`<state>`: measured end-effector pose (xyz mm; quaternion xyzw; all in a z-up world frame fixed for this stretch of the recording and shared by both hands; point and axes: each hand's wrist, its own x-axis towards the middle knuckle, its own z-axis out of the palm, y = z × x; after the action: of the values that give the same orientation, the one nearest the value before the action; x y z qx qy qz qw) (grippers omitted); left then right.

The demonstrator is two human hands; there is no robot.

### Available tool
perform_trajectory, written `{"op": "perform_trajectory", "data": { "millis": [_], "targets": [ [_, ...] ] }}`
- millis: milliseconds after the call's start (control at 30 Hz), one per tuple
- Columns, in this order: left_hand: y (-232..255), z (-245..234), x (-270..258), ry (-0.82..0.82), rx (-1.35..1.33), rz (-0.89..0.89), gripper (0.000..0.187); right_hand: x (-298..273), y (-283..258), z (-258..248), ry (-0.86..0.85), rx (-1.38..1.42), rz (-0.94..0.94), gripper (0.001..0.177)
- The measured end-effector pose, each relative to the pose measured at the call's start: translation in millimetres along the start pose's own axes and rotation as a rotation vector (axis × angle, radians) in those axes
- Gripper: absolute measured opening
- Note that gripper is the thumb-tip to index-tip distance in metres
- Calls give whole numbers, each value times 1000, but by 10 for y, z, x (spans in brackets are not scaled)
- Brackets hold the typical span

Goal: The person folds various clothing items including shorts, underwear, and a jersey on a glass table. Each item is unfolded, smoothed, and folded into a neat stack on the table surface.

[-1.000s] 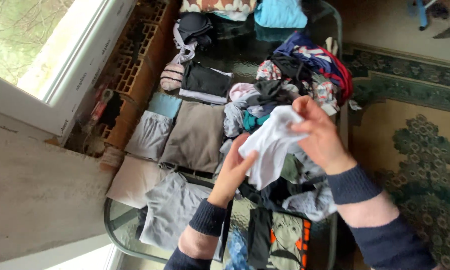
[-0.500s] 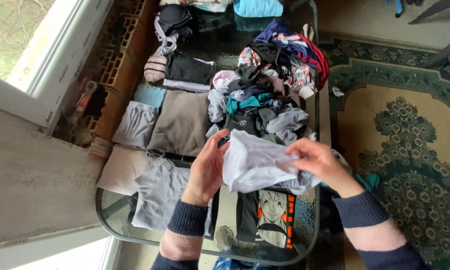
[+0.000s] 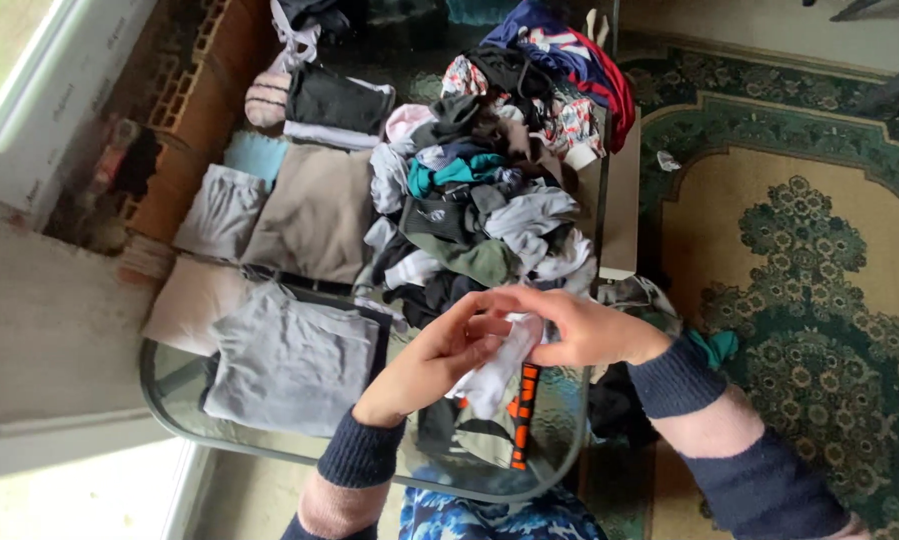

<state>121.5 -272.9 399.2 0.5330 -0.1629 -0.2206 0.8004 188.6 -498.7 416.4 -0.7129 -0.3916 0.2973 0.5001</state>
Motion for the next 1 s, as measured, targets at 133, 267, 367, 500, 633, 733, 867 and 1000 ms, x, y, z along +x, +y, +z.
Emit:
{"op": "perform_trajectory", "data": {
  "millis": [133,267,367,500,633,733,867,1000],
  "targets": [
    [-109,293,71,0,-55,12,44,-334,558,-220,-9,38,66,66],
    [-460,553,230,155,110,-78,67,-622,561,-552,270,183,30,21],
    [-577,844,451,142,198,-101,61,-780,507,-599,377,384,142,21],
    [-1185,1109,786,113,94,-142,36,-910,580,-421,571,791,449,37],
    [-1319,1318,923,238,-25,-202,24,-1016,999,-637,429,810,348,59],
    [-1160,1323,861,192,-45,-219,20,-1108,1432,-810,630,869,411,34],
    [-1019,1176,850,541,-79,-105,20,-1221,1146,-774,549,818,466,16],
    [-1784,556,820,975,-171,33,13,-1376,1184,-410,249,937,530,17]
  ]
}}
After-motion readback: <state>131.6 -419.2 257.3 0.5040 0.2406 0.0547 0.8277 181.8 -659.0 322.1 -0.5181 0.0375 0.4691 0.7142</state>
